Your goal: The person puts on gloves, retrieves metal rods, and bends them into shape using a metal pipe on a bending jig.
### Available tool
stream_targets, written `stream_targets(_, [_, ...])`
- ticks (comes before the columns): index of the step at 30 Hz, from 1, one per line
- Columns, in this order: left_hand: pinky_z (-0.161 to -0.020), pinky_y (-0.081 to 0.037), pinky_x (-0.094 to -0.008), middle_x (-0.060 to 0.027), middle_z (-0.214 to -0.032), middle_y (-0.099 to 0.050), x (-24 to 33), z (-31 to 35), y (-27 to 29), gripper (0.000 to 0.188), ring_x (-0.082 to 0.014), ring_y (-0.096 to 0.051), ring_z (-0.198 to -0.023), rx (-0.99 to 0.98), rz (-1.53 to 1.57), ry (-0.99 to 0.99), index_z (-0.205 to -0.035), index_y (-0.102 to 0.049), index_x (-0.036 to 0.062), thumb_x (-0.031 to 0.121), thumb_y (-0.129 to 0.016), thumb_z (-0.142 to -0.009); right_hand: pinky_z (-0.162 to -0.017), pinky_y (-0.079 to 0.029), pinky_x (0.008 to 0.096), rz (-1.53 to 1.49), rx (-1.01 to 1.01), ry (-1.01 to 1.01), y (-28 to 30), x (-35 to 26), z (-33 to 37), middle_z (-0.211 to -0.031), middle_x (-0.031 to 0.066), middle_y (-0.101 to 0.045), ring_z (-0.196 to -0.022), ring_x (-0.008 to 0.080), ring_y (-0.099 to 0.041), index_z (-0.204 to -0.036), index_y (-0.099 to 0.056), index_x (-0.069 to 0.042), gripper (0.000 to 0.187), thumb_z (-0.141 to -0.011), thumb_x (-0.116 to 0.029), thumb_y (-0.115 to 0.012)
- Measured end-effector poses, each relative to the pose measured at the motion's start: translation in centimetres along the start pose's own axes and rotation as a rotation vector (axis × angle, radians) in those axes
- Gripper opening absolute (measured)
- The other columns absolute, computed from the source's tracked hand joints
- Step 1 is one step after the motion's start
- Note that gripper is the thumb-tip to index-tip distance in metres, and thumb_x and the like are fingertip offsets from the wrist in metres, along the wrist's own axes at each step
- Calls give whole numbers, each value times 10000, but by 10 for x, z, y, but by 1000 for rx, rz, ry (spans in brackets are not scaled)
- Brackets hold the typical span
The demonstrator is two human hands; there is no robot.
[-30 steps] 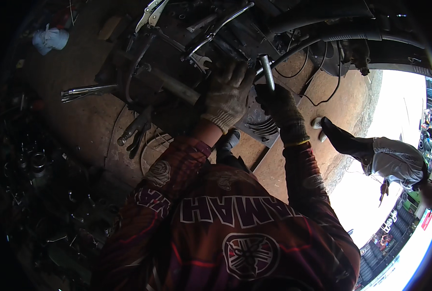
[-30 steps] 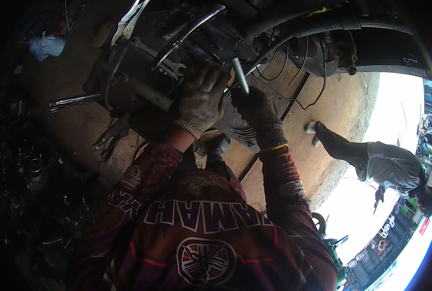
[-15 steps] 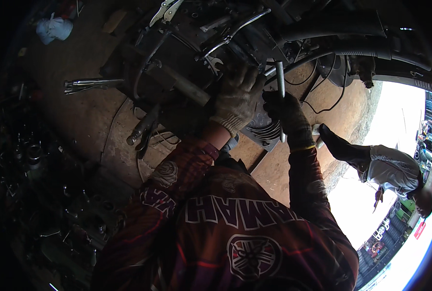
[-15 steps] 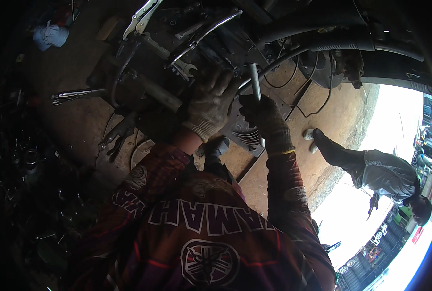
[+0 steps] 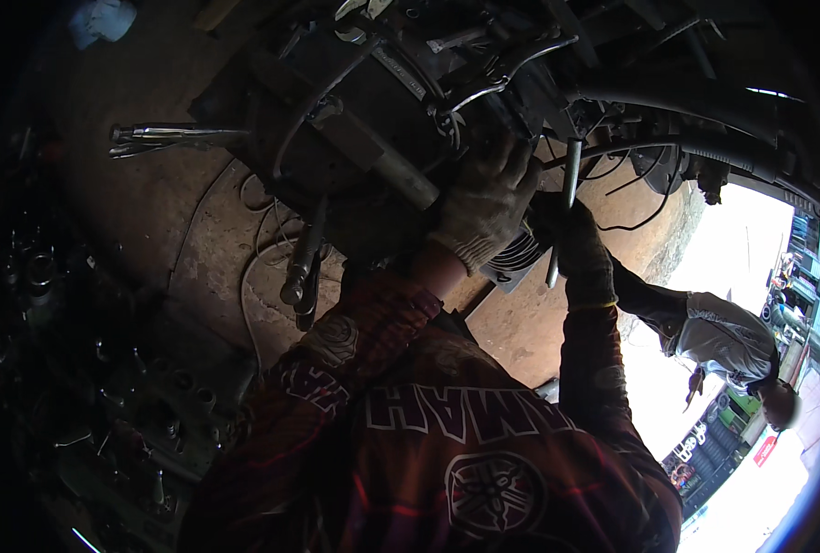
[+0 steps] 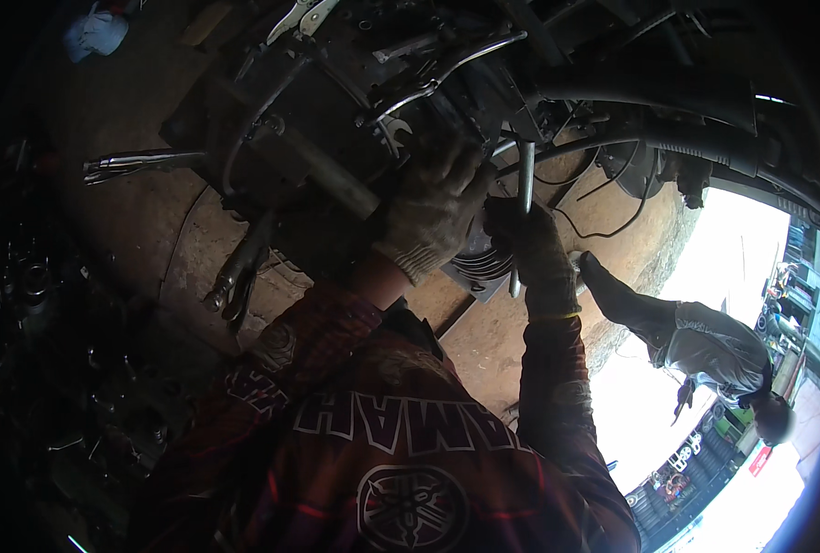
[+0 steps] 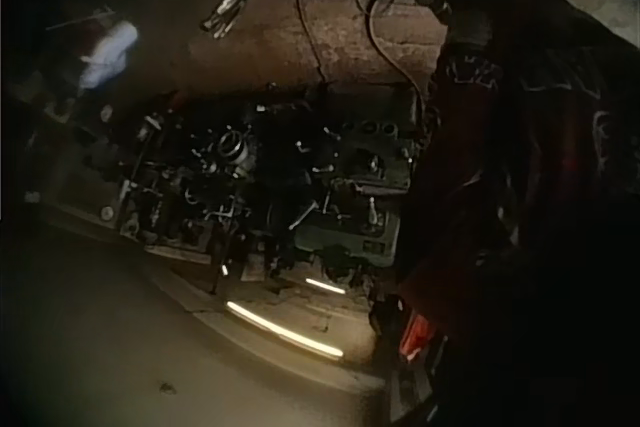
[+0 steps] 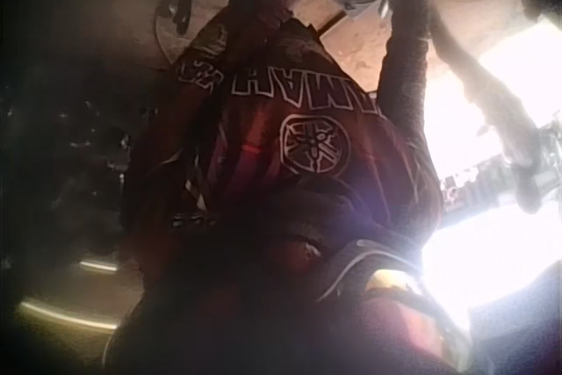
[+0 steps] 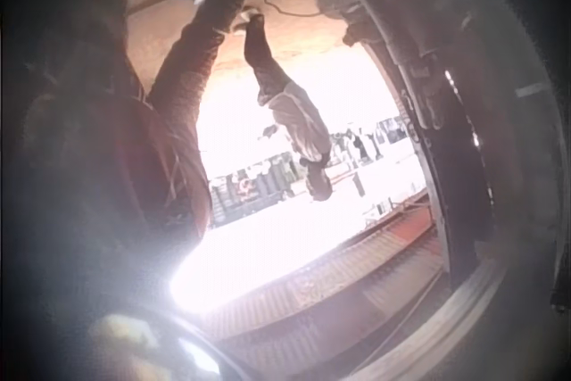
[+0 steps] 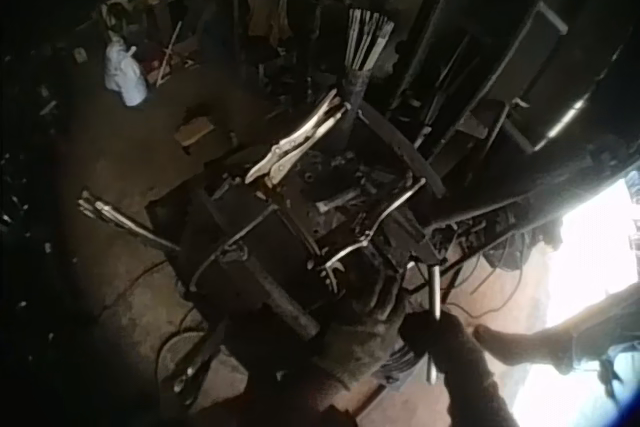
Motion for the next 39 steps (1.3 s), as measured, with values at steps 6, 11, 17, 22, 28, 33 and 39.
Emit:
stream_targets(6, [-1070, -397, -537, -115, -1257, -575, -3, 3, 0, 418, -297, -452, -1276, -10, 25, 2, -1156, -662, 80, 324, -634, -819, -567, -482, 250, 43, -3, 22, 0, 1, 2, -813, 47, -672, -639, 117, -605, -1127, -679, 16, 317, -935, -236, -686])
stream_targets(11, [-1056, -416, -505, -113, -1254, -576, -3, 4, -3, 389, -295, -457, -1262, -11, 74, 36, -1139, -660, 77, 306, -620, -827, -546, -451, 258, 137, 35, 58, 4, 6, 4, -775, 19, -624, -625, 113, -561, -1089, -660, -5, 282, -976, -262, -640])
stream_targets(17, [-1050, -423, -490, -103, -1227, -584, -5, 6, -1, 371, -287, -474, -1233, 15, 76, 41, -1122, -660, 75, 303, -612, -832, -544, -454, 257, 154, 42, 29, -3, -1, 4, -768, 24, -630, -627, 112, -566, -1059, -658, -10, 262, -973, -257, -644])
stream_targets(22, [-1060, -417, -502, -100, -1202, -590, -6, 5, 0, 347, -285, -485, -1213, 19, 58, 29, -1094, -665, 78, 305, -605, -839, -598, -474, 261, 109, 26, 1, -1, -3, 6, -826, 48, -675, -659, 113, -594, -1152, -682, 34, 322, -930, -199, -684])
stream_targets(28, [-1007, -451, -479, -159, -1320, -583, -4, 4, -2, 305, -362, -424, -1339, -28, 90, 0, -1054, -708, 64, 280, -575, -885, -557, -463, 253, 149, -2, 9, -3, -7, 7, -803, 27, -643, -644, 110, -571, -1078, -661, -3, 290, -982, -275, -637])
stream_targets(33, [-1028, -435, -502, -154, -1312, -587, -5, 5, -4, 300, -364, -427, -1330, 4, 83, 3, -1050, -705, 64, 277, -589, -874, -559, -467, 255, 113, 17, 61, -4, -5, 7, -818, 40, -646, -658, 117, -583, -1090, -658, 3, 307, -984, -285, -640])
stream_targets(39, [-1047, -424, -516, -153, -1311, -587, -5, 6, -4, 327, -374, -431, -1318, 14, 111, 14, -1069, -700, 51, 280, -605, -856, -553, -463, 260, 116, 38, 34, -4, -5, 7, -823, 50, -655, -650, 122, -581, -1108, -655, 2, 319, -980, -290, -649])
Point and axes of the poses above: each hand's wrist, its own z-axis away from the middle knuckle, its own y-axis out of the back of the hand, x = y × z, the point moved 4 cm from there along -z, towards the middle knuckle
